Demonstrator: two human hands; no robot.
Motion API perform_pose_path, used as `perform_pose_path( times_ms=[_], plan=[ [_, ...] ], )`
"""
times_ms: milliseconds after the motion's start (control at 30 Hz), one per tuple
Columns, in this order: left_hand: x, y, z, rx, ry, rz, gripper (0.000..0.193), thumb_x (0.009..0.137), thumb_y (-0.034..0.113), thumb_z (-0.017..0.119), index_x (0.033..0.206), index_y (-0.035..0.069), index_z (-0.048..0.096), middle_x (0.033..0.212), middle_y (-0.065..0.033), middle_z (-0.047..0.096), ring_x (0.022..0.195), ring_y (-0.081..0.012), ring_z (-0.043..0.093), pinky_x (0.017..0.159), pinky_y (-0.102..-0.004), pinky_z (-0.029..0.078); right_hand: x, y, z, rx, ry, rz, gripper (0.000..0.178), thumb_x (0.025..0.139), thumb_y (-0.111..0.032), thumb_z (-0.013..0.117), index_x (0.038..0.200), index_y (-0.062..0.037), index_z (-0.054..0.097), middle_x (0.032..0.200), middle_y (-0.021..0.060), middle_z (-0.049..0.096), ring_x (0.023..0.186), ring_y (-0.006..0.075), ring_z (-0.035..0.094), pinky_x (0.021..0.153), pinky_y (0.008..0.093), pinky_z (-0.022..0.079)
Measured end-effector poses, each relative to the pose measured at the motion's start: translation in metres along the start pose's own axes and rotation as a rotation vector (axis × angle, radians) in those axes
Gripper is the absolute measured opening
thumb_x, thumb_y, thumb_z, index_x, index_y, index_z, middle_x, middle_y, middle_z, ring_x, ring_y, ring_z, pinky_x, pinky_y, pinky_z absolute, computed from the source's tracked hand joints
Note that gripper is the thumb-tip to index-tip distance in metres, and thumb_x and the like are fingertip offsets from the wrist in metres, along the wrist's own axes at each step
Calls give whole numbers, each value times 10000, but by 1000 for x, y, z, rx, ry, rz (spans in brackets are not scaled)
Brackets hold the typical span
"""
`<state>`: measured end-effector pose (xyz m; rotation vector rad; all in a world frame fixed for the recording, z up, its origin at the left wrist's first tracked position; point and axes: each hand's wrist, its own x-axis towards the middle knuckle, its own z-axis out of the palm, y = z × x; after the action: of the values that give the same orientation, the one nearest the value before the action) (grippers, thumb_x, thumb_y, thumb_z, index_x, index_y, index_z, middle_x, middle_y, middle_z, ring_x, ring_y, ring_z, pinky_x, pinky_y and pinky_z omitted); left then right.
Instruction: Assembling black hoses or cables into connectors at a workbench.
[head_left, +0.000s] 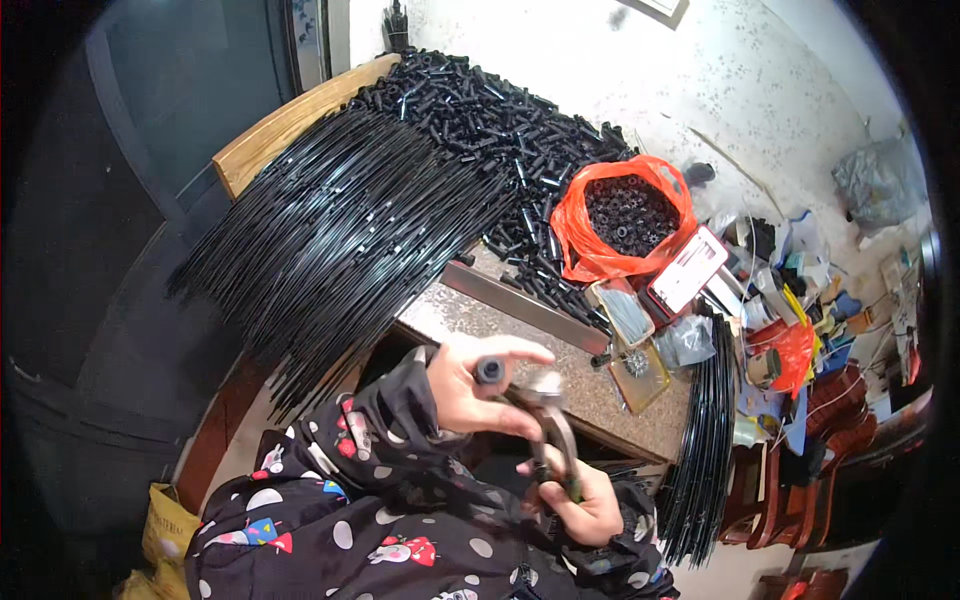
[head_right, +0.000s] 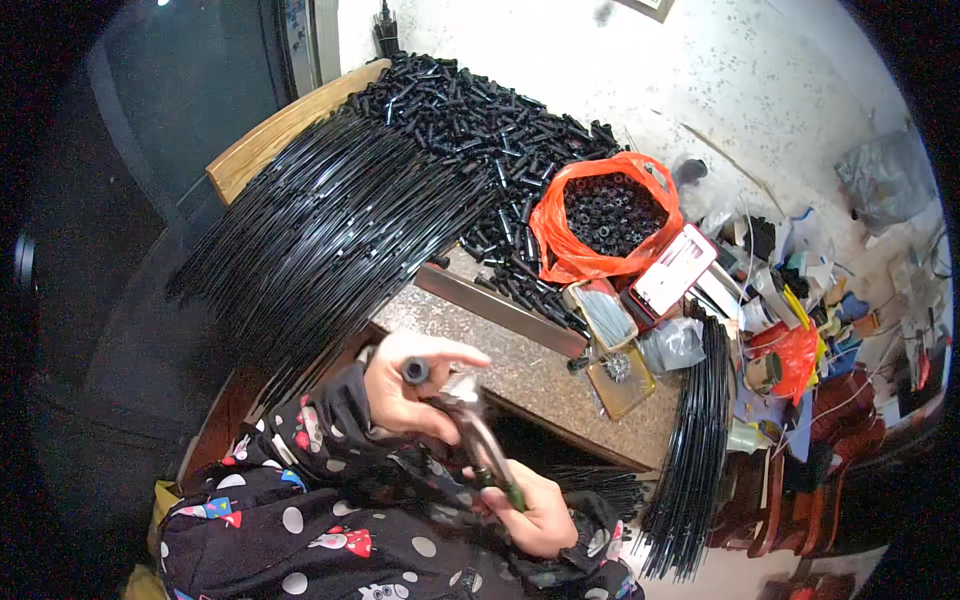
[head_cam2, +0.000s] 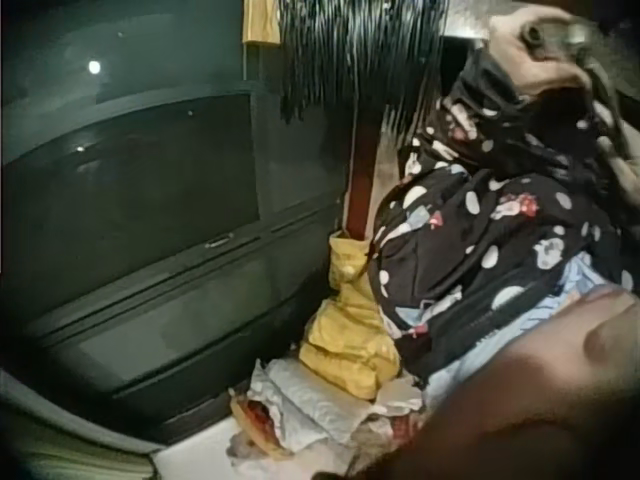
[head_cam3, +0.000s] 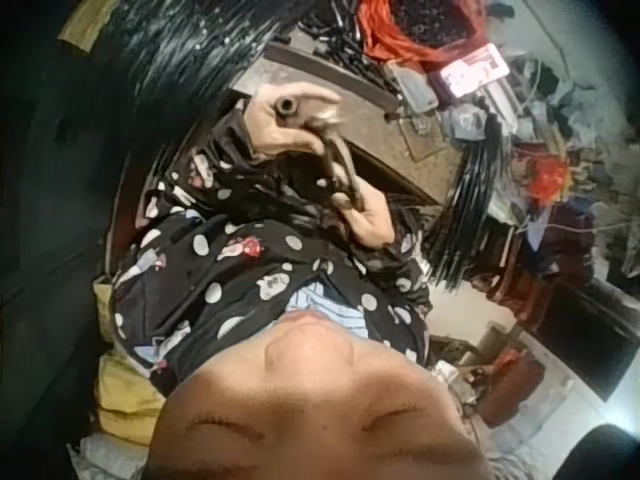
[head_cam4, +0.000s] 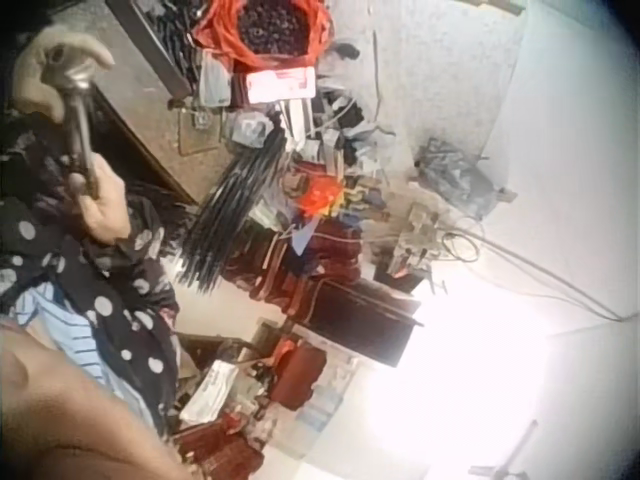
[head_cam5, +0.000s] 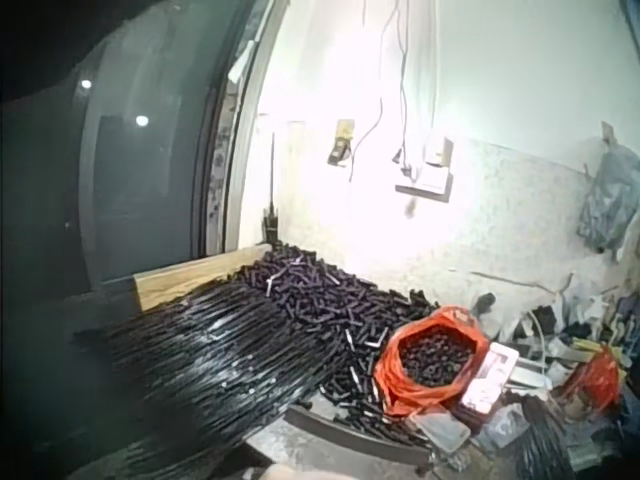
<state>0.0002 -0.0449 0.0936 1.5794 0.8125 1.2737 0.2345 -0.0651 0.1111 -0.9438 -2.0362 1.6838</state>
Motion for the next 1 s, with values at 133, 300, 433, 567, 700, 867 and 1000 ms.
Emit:
perform_pose_path(
  times_ms=[133, 300, 433, 567, 700, 867, 1000],
  plan=[
    [-3, 3, 7, -25, 135, 88, 743, 557, 208, 823, 1162, -49, 476, 537, 100, 297, 487, 0, 300, 461, -182, 219, -8, -8, -8, 210, -11, 137, 339, 876, -131, 491, 1202, -46, 464, 756, 27, 565, 634, 56, 485, 601, 216, 421],
    [-1, -3, -2, -261, 221, 49, 722, 529, 205, 843, 1144, 25, 511, 583, 112, 377, 520, 12, 318, 476, -151, 250, -13, 11, -11, -122, -49, 85, 264, 866, -126, 509, 1103, -9, 505, 774, 29, 570, 610, 75, 507, 560, 223, 421],
    [0, 7, 13, 31, 191, 48, 623, 566, 176, 816, 1083, -34, 541, 488, 53, 438, 438, -14, 350, 413, -194, 255, -2, 8, 1, -21, 11, 33, 179, 829, -78, 527, 987, 4, 543, 778, 34, 566, 632, 80, 517, 575, 225, 419],
    [0, 18, 13, -60, 86, 66, 502, 624, 153, 792, 1026, -26, 549, 558, 23, 543, 529, -4, 469, 480, -168, 376, -2, 16, -4, 16, -115, -160, 414, 815, -33, 504, 1217, 18, 417, 1026, 84, 537, 833, 115, 530, 762, 268, 423],
    [-2, 24, 14, 37, 76, 82, 427, 644, 153, 776, 969, -25, 563, 574, 3, 568, 529, -17, 497, 474, -170, 384, -6, 14, -6, 575, -335, 242, 558, 861, -89, 458, 1347, 3, 201, 1125, 121, 506, 895, 167, 532, 801, 305, 427],
    [-3, 27, 21, 109, 171, 42, 364, 659, 217, 762, 881, -9, 583, 575, -13, 578, 520, -34, 515, 472, -192, 397, -9, 5, -18, 542, -414, 346, 528, 869, -124, 462, 1340, -21, 248, 868, 72, 558, 739, 144, 539, 701, 276, 443],
    [-10, 17, 22, 180, 264, -41, 348, 682, 251, 736, 831, -15, 567, 544, -27, 539, 513, -42, 486, 470, -200, 392, -11, -26, -23, -285, -184, 87, 505, 824, -73, 510, 1300, -97, 345, 779, 171, 596, 673, 228, 621, 658, 294, 469]
  ],
)
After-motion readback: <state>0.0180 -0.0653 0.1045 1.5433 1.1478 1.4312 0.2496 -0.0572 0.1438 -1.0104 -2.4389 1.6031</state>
